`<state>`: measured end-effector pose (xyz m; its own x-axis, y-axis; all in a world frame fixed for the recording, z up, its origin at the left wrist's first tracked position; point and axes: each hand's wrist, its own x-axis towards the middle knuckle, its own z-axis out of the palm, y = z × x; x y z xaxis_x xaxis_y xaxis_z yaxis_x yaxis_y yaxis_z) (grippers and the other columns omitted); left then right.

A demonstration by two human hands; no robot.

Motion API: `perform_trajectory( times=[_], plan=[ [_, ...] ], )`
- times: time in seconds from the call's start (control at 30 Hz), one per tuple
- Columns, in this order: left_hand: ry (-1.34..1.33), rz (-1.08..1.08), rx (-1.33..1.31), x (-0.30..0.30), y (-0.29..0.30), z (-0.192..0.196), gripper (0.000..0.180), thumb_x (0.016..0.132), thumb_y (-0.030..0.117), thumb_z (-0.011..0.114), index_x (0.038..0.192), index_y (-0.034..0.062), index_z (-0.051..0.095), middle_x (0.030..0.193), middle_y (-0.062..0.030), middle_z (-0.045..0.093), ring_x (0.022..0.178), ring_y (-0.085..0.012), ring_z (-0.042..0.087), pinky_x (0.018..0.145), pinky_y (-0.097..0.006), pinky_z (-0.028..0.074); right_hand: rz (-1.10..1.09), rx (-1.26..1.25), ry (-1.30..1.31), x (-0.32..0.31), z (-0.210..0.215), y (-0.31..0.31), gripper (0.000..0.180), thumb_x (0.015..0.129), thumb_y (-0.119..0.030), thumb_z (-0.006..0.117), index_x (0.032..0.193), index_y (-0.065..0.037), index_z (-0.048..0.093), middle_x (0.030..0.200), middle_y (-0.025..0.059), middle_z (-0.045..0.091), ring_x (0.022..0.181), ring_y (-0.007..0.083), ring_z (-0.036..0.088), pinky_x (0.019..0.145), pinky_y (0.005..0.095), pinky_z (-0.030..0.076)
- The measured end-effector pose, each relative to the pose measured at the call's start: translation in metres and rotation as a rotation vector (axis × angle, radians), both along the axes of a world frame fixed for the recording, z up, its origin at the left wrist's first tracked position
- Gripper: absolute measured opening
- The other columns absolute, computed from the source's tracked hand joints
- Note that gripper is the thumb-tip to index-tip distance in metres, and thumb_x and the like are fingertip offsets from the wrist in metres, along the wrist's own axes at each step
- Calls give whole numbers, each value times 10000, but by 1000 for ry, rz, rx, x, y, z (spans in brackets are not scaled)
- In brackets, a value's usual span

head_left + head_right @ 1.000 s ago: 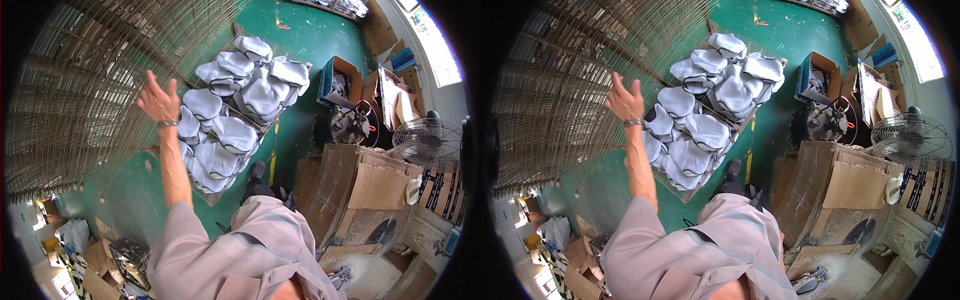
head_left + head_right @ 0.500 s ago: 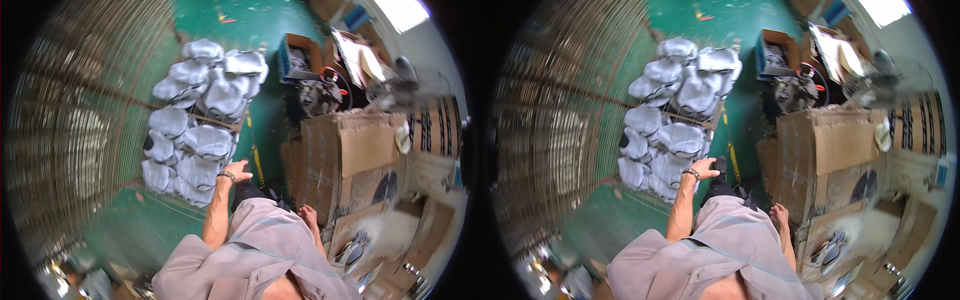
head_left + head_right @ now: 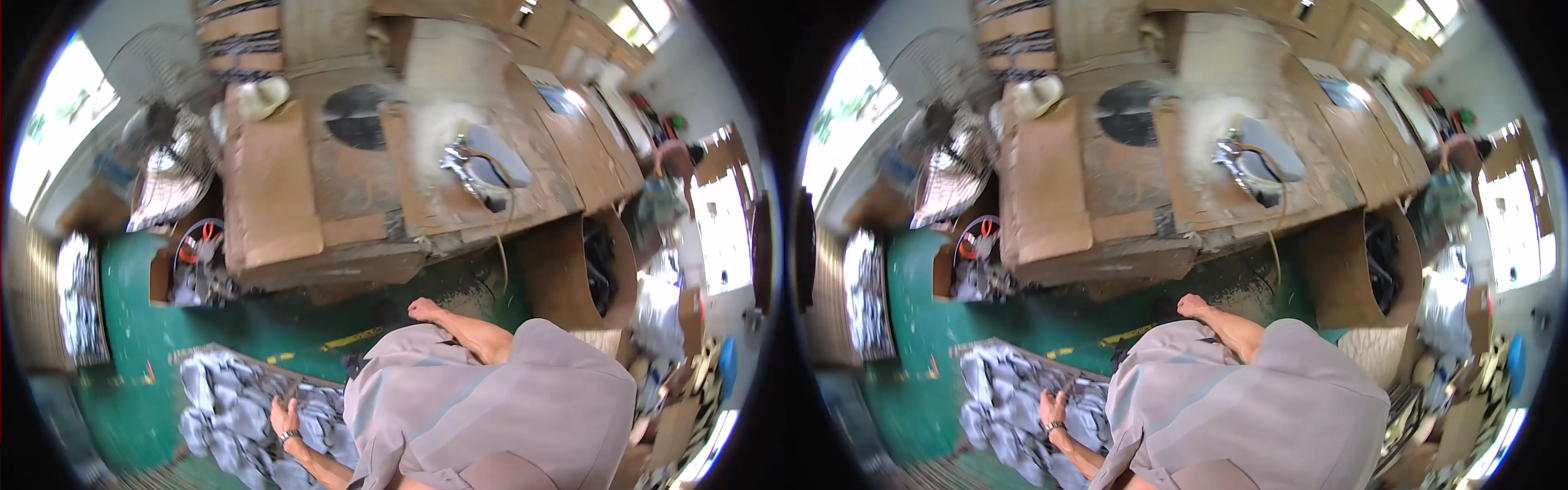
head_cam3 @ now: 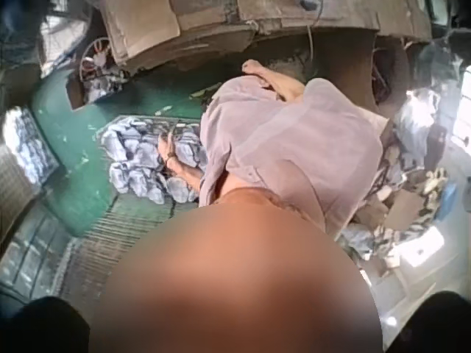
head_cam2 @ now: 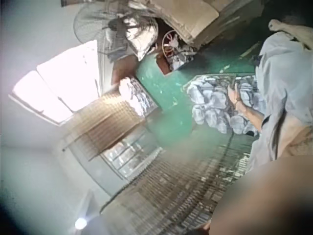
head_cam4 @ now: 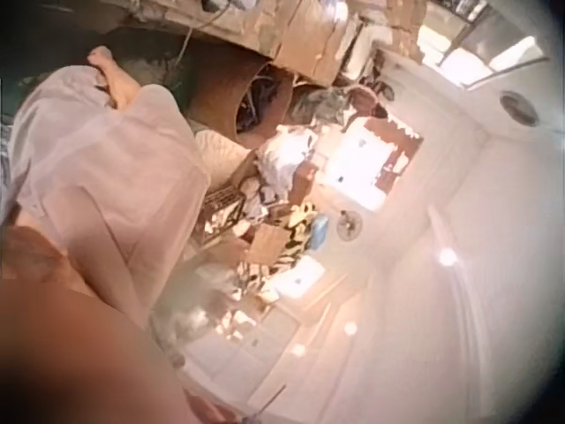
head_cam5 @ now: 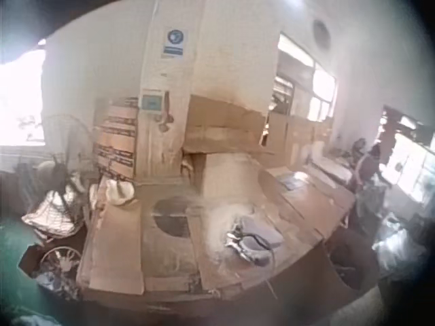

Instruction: Spraying industrial components with a spray gun on a workbench.

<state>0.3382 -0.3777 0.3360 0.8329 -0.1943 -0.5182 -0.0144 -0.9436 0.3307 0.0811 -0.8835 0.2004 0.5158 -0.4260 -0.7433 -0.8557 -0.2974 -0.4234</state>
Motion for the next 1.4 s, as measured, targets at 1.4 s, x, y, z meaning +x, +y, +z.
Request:
perform_trajectory(
  times=[1.4],
  plan=[
    [282,614,-91,-277,-267,5,617,919,407,714,1421,78,573,1392,-208,624,1312,-366,577,1099,-473,463,785,-1077,72,116,170,-419,551,854,-184,642,1348,43,554,1086,235,704,1030,396,681,829,514,550]
  ],
)
